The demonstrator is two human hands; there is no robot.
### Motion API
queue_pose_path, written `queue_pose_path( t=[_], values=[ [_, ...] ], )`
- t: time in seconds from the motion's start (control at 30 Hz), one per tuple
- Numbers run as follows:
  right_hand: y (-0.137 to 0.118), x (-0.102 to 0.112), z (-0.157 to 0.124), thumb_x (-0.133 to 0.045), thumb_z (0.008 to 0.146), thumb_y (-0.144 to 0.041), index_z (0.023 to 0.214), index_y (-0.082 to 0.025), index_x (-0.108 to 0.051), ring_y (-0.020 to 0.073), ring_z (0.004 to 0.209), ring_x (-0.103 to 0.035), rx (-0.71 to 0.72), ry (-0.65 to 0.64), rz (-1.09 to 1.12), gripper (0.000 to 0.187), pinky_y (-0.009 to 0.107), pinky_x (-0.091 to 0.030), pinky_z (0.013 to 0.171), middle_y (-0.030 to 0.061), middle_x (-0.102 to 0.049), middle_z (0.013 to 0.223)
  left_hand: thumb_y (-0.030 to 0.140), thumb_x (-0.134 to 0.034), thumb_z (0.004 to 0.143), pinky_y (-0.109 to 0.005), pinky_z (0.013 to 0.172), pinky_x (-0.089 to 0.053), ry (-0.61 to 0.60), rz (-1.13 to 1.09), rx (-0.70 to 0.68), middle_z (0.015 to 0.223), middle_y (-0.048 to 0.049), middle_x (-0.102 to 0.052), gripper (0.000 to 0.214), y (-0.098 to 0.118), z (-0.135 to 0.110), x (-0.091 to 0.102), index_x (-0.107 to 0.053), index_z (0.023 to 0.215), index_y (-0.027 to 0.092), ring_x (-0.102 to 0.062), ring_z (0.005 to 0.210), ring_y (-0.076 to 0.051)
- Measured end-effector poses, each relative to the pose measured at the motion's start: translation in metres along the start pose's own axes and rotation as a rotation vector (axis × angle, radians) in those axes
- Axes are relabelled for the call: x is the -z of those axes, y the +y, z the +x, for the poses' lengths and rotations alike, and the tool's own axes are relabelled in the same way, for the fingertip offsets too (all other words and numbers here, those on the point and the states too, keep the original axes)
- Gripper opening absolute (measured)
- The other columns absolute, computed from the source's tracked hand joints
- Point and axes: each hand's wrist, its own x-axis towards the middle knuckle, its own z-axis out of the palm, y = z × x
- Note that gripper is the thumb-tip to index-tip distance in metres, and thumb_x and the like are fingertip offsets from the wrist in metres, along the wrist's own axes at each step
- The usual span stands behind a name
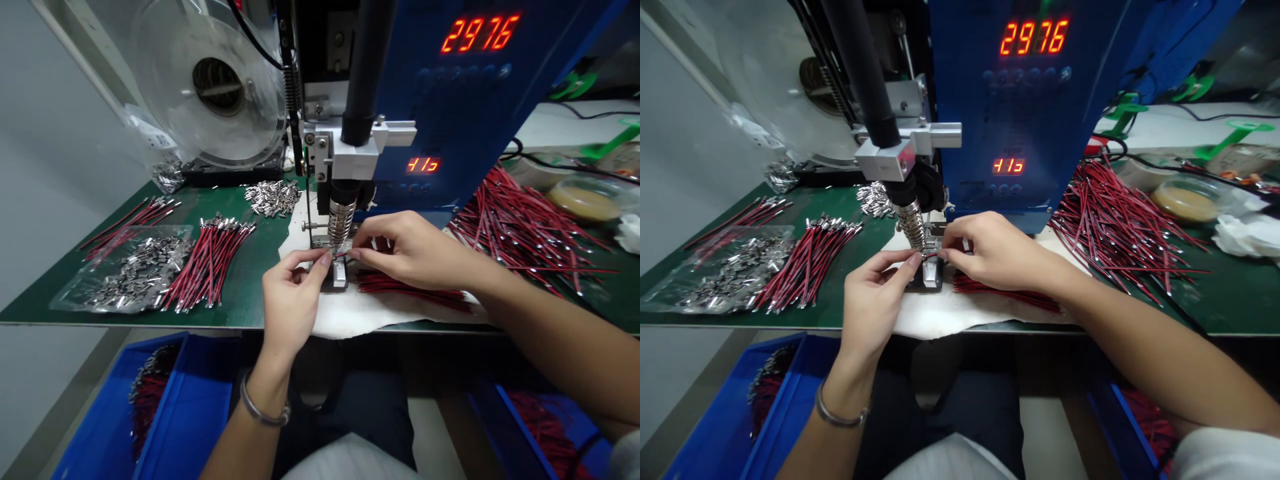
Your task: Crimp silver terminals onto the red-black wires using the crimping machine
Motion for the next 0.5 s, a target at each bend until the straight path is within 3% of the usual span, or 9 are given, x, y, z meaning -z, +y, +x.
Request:
queue_pose_path(
  t=[0.2,0.5],
  values=[
    [-0.0054,-0.0005,-0.001,-0.058,0.082,-0.019,0.077,-0.013,-0.07,0.0071,0.053,-0.049,-0.074,0.036,0.014,0.014,0.021,-0.036,0.054,-0.0003,-0.065,0.066,0.034,-0.071,0.075,-0.022,0.065,-0.05,-0.01,-0.001,-0.008,0.082,-0.0047,-0.071,0.019,-0.0012,-0.0002,0.0006,-0.075,0.084,0.018,-0.064,0.07,-0.013],
    [-0.0081,-0.001,-0.0028,-0.059,0.081,-0.018,0.075,-0.014,-0.07,0.0068,0.051,-0.049,-0.073,0.044,0.038,0.014,0.022,-0.036,0.054,-0.0003,-0.066,0.065,0.034,-0.071,0.076,-0.021,0.065,-0.049,-0.01,0.009,-0.011,0.082,-0.0046,-0.071,0.018,-0.001,-0.0015,0.0021,-0.075,0.084,0.018,-0.064,0.07,-0.013]
  ],
)
